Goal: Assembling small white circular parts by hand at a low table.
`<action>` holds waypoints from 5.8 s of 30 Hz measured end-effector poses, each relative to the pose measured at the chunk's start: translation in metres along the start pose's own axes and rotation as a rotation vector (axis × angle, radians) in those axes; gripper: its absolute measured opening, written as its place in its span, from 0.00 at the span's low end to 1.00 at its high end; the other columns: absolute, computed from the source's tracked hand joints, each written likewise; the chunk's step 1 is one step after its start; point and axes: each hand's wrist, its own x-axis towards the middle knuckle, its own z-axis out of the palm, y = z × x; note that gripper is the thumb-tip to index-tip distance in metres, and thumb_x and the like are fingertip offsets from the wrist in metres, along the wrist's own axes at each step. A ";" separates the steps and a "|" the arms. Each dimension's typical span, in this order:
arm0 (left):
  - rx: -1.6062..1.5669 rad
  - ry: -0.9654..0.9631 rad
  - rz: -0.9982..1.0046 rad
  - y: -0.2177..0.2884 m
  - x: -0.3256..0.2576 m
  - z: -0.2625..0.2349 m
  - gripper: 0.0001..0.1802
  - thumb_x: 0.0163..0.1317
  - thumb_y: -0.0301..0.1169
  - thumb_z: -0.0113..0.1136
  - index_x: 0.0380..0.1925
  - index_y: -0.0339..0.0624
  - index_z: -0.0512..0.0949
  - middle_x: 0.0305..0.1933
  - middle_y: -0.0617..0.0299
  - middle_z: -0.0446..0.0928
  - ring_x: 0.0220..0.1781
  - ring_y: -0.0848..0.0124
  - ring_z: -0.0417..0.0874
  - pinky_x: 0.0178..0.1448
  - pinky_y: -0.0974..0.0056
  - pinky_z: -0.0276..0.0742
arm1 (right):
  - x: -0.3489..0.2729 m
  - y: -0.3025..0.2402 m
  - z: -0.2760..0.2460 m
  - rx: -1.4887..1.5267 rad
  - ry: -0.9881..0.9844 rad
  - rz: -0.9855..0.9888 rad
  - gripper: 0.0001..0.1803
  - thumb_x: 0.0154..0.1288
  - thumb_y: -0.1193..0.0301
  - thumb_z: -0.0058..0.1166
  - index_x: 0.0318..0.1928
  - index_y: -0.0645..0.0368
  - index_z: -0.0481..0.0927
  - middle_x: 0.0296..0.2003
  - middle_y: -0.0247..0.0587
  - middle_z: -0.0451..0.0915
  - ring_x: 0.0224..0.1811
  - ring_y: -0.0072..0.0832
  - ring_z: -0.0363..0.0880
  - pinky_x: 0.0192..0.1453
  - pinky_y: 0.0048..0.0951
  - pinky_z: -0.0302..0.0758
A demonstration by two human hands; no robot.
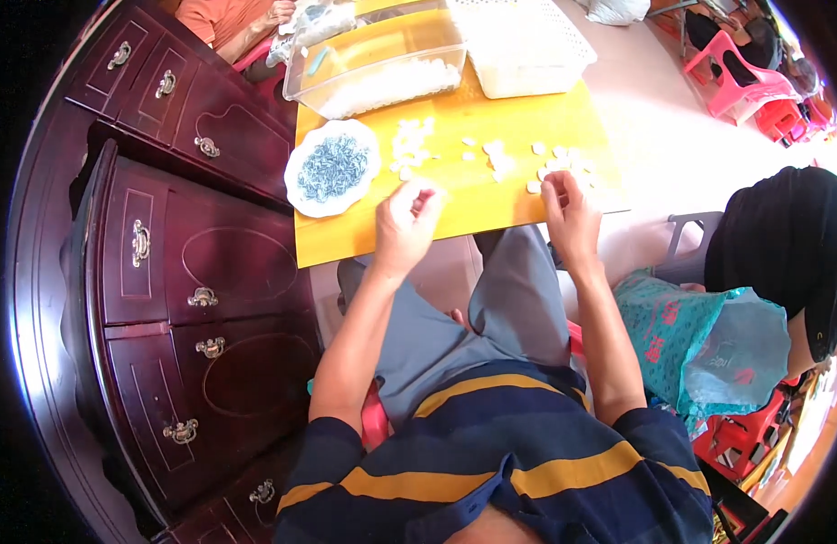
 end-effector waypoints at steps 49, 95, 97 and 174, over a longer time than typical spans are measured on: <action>-0.011 -0.134 -0.066 0.009 0.003 0.055 0.03 0.68 0.23 0.57 0.35 0.36 0.75 0.27 0.54 0.78 0.27 0.64 0.82 0.33 0.61 0.77 | -0.070 -0.007 -0.007 1.018 -0.475 0.764 0.08 0.71 0.72 0.59 0.48 0.56 0.83 0.35 0.26 0.81 0.32 0.14 0.74 0.40 0.17 0.72; -0.035 -0.329 -0.051 0.028 -0.045 0.044 0.09 0.64 0.20 0.62 0.43 0.36 0.76 0.34 0.56 0.81 0.36 0.67 0.85 0.42 0.64 0.82 | -0.082 -0.008 0.007 0.933 -0.454 0.467 0.06 0.70 0.78 0.59 0.43 0.59 0.76 0.34 0.25 0.77 0.32 0.10 0.73 0.35 0.14 0.72; -0.031 -0.338 -0.055 0.028 -0.045 0.045 0.09 0.64 0.20 0.62 0.43 0.36 0.76 0.34 0.56 0.81 0.35 0.67 0.85 0.42 0.64 0.82 | -0.082 -0.008 0.007 0.926 -0.451 0.467 0.06 0.70 0.78 0.59 0.43 0.59 0.76 0.34 0.25 0.77 0.31 0.10 0.73 0.35 0.14 0.72; 0.558 -0.175 0.269 0.002 0.067 0.083 0.15 0.65 0.34 0.62 0.52 0.54 0.85 0.46 0.58 0.84 0.45 0.55 0.86 0.46 0.52 0.82 | -0.073 -0.003 0.003 1.100 -0.259 0.718 0.11 0.68 0.74 0.62 0.49 0.57 0.78 0.32 0.28 0.80 0.29 0.16 0.76 0.35 0.18 0.71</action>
